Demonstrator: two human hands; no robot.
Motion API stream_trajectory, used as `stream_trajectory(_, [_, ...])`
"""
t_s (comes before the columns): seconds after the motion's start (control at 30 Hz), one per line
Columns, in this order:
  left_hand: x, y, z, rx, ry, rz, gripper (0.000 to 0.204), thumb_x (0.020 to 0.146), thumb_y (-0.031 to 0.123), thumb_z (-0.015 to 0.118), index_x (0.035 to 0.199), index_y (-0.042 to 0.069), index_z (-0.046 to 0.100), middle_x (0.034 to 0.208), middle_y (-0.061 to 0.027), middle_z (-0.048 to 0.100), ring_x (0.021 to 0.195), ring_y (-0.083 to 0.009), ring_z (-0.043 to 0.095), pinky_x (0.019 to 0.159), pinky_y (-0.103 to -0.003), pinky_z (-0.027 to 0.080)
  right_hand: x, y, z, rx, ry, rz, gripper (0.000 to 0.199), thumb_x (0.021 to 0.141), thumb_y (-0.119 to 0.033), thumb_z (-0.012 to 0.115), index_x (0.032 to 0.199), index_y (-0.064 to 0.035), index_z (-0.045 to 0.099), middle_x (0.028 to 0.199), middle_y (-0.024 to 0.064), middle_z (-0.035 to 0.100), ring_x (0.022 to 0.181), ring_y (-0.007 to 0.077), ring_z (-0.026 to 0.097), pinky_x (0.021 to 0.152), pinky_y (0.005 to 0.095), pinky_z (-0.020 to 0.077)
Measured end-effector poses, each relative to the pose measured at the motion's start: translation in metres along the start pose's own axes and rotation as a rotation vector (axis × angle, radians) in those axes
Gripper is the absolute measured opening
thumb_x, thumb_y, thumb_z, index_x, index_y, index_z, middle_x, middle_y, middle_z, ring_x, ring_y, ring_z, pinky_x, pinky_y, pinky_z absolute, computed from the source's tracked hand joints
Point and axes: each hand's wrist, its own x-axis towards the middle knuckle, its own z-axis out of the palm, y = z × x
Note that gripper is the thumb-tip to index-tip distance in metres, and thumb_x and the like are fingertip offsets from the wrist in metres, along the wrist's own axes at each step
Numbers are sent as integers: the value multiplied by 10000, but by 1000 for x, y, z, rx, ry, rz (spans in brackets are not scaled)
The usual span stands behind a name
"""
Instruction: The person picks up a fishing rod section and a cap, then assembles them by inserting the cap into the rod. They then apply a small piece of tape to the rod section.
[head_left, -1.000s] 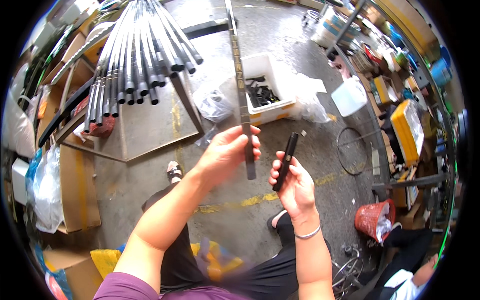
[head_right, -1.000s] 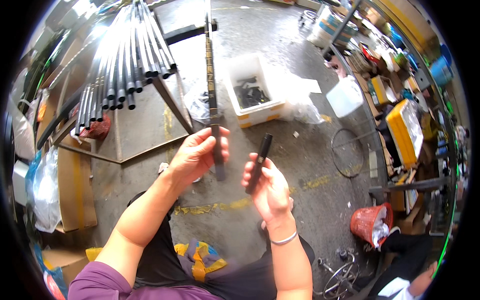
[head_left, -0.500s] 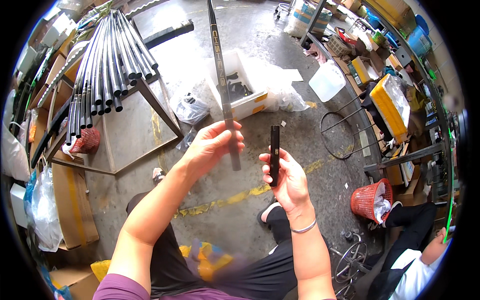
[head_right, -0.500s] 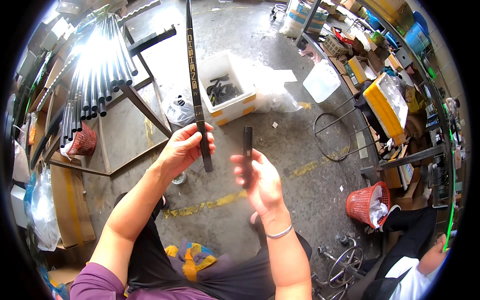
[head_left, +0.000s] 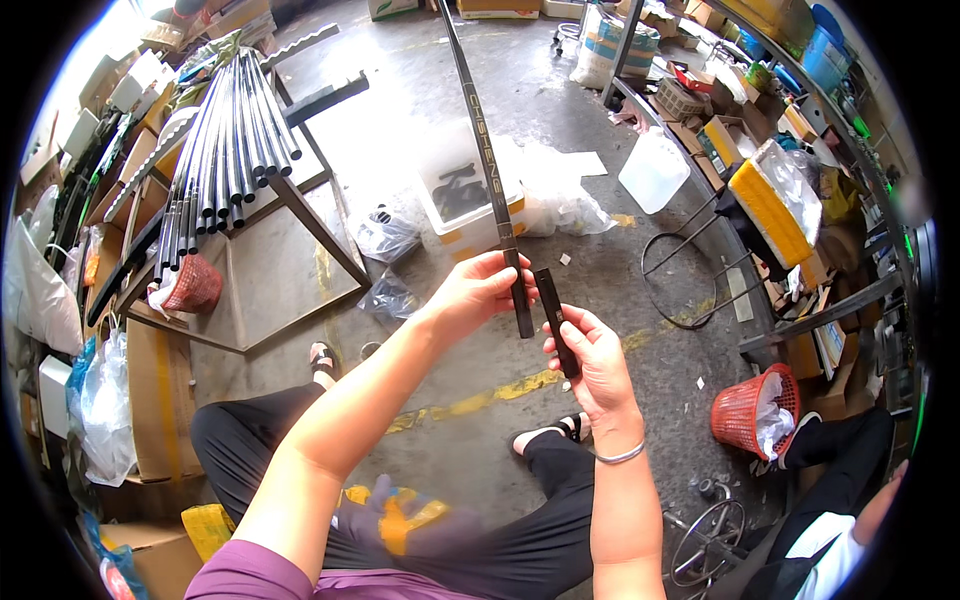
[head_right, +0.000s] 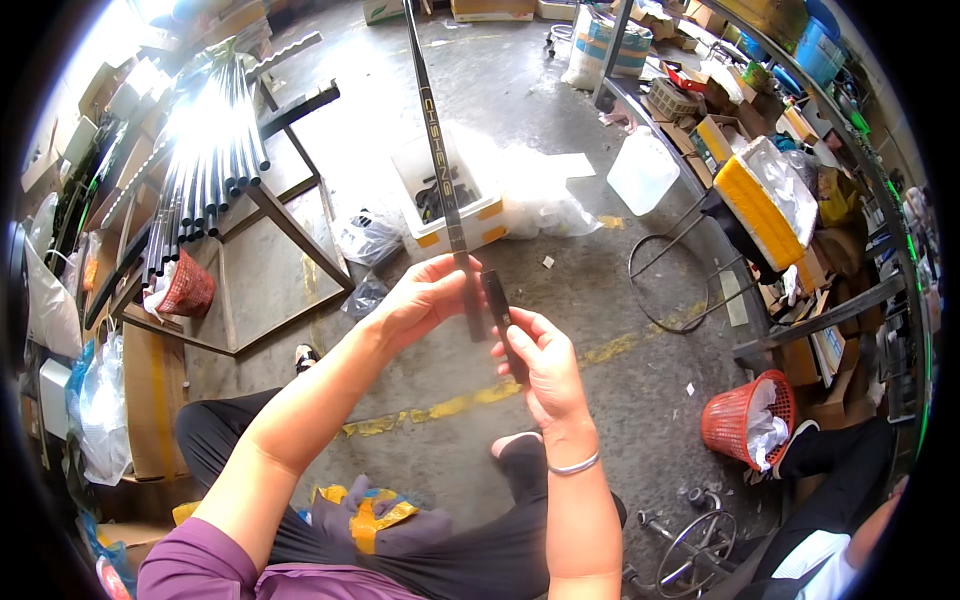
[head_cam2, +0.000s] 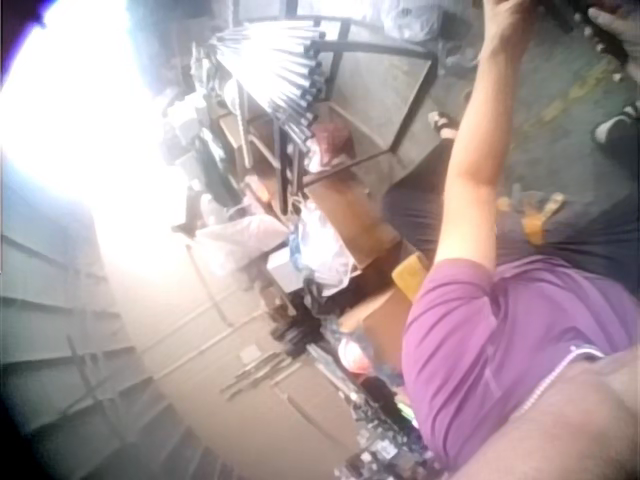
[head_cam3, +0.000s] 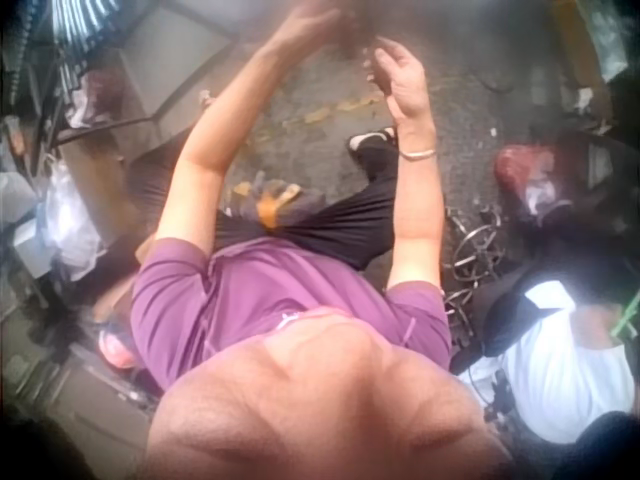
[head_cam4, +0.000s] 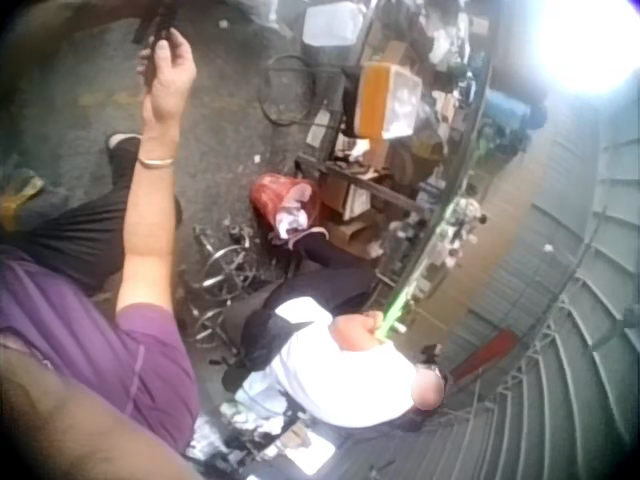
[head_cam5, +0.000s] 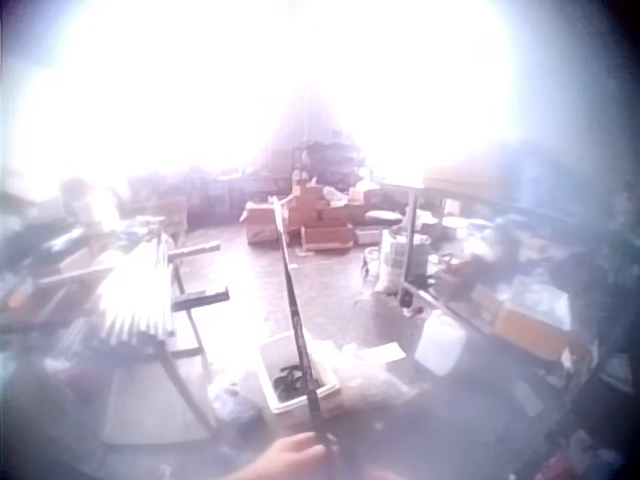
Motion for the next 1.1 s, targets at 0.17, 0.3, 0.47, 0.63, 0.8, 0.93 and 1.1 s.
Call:
stream_trajectory(0.17, [16,-15,18,40,28,3,231,904,148,579,1114,51,566,1016,-78,629,932,-193,613,857,-349,486,-5,-1,-25,-20,81,-29,257,878,-91,597,1111,7,549,958,87,639,772,139,612,628,245,502])
stream_trajectory(0.3, [21,-25,28,62,18,-11,238,896,147,590,1116,55,574,1011,-73,633,935,-194,616,856,-353,490,-13,-8,-34,29,89,-86,251,871,-75,595,1105,2,552,957,88,643,781,144,617,650,248,506])
stream_trajectory(0.47, [25,-36,41,70,19,-30,262,874,155,627,1112,55,589,1006,-68,641,932,-194,623,863,-368,499,-22,-11,-42,30,98,-88,302,877,-68,555,1171,-12,510,1017,87,622,828,152,616,665,256,505])
stream_trajectory(0.63, [25,-40,47,75,6,-24,248,882,145,614,1109,50,588,1016,-66,639,943,-199,624,871,-373,504,-29,-11,-48,32,111,-103,295,896,-108,535,1181,-44,495,978,88,625,787,149,619,587,246,495])
stream_trajectory(0.8, [21,-42,48,73,-11,-12,242,887,130,603,1111,41,579,1026,-74,636,959,-207,622,879,-371,503,-29,-5,-54,65,147,-125,223,914,-129,517,1119,-44,511,938,100,631,725,144,613,533,232,488])
stream_trajectory(0.93, [18,-43,49,87,-7,-18,242,887,128,603,1111,39,576,1042,-81,631,969,-211,621,884,-370,502,-32,-5,-54,45,188,-129,174,887,-155,578,1035,-68,548,885,51,644,696,114,597,531,220,444])
stream_trajectory(1.1, [15,-48,51,91,11,-5,261,886,136,607,1125,38,575,1038,-80,634,957,-209,623,876,-365,503,-33,-1,-55,11,216,-162,168,880,-144,592,1019,-57,556,881,54,646,673,105,584,516,217,435])
